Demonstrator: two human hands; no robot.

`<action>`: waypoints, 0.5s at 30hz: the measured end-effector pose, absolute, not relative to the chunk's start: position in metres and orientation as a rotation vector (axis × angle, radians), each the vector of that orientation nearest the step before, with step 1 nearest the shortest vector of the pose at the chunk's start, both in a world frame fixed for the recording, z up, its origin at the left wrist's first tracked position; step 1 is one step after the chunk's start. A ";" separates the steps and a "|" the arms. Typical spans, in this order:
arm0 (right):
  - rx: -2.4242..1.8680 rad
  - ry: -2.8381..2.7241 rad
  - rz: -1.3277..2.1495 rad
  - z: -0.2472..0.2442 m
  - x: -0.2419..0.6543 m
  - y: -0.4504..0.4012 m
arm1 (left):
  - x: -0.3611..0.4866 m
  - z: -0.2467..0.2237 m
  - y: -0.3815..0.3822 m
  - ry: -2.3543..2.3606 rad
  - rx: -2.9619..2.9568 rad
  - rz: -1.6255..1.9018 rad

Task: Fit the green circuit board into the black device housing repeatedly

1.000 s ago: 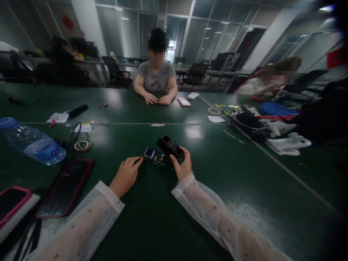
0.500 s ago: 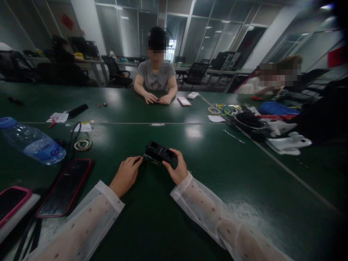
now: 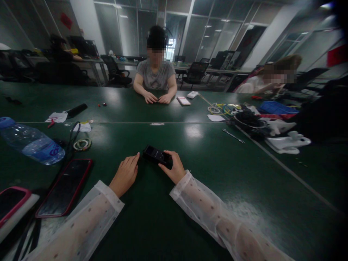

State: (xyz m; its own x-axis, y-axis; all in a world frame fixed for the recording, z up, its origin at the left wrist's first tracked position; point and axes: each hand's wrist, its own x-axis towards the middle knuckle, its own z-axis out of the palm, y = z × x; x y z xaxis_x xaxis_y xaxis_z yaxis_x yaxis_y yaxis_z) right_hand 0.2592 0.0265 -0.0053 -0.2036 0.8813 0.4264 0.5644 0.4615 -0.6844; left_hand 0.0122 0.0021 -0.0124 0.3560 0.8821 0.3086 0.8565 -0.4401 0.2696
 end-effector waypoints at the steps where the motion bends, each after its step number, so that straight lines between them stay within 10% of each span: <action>1: -1.227 -1.926 0.492 -0.006 0.260 0.027 | 0.012 -0.012 0.002 1.632 2.532 0.636; 15: -1.277 -1.961 0.537 -0.009 0.260 0.030 | 0.012 -0.011 0.003 1.561 2.608 0.661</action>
State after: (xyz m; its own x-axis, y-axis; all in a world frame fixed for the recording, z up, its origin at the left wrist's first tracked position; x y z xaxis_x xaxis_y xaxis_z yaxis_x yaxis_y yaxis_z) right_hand 0.2596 0.0305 -0.0088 -0.2461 0.9060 0.3443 0.6044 0.4211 -0.6763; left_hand 0.0123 0.0025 -0.0107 0.4064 0.8479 0.3405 0.8346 -0.4961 0.2394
